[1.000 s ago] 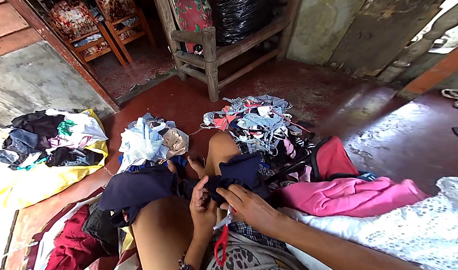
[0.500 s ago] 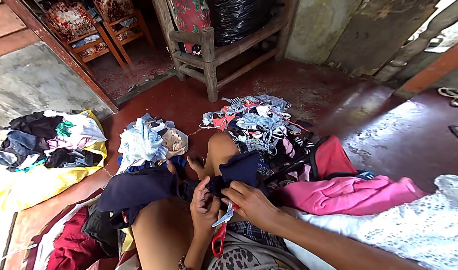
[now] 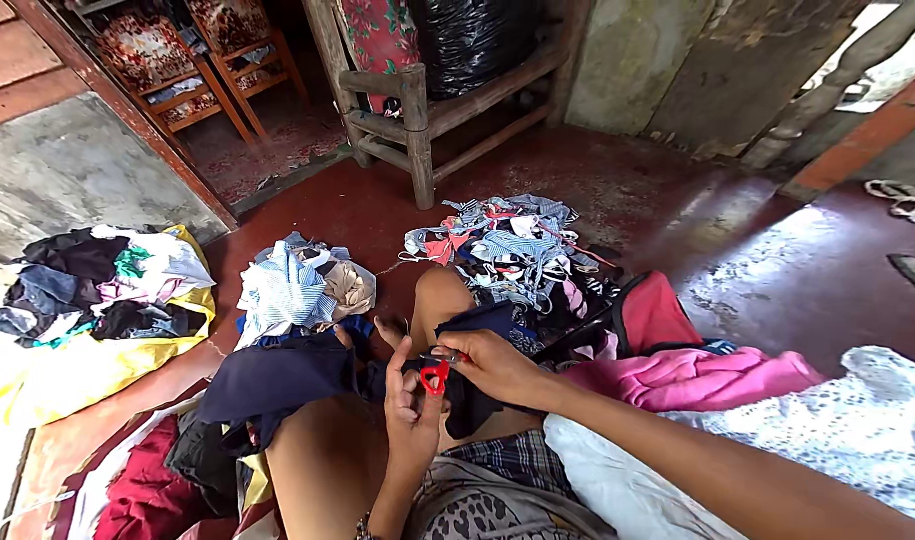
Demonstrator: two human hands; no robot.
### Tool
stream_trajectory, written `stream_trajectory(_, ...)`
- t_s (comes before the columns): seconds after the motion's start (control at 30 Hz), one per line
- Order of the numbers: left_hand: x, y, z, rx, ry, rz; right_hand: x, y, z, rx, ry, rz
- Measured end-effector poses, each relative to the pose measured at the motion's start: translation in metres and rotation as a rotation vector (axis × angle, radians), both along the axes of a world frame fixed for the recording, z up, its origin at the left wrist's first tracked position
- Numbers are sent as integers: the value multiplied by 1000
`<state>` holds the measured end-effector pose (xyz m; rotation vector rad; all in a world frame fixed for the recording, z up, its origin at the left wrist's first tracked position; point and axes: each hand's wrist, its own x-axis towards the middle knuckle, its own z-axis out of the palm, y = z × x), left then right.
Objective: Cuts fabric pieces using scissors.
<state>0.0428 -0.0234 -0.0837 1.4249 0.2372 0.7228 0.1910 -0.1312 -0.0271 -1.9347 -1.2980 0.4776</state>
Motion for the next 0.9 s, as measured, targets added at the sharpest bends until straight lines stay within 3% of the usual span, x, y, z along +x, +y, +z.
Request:
stream_trajectory(0.43,10,7,-8,-41,-28,17,13,20,-15,2,103,-54)
stream_trajectory(0.67,8,10,-18,-29,-9,85,18,18,-2,-24,33,67)
stream_trajectory(0.8,15,18,-18,-42,26,161,23,15,21,-235,-79,143)
stream_trajectory(0.9,23,20,-14,-44,118,107,31,20,36,-397,-197,183)
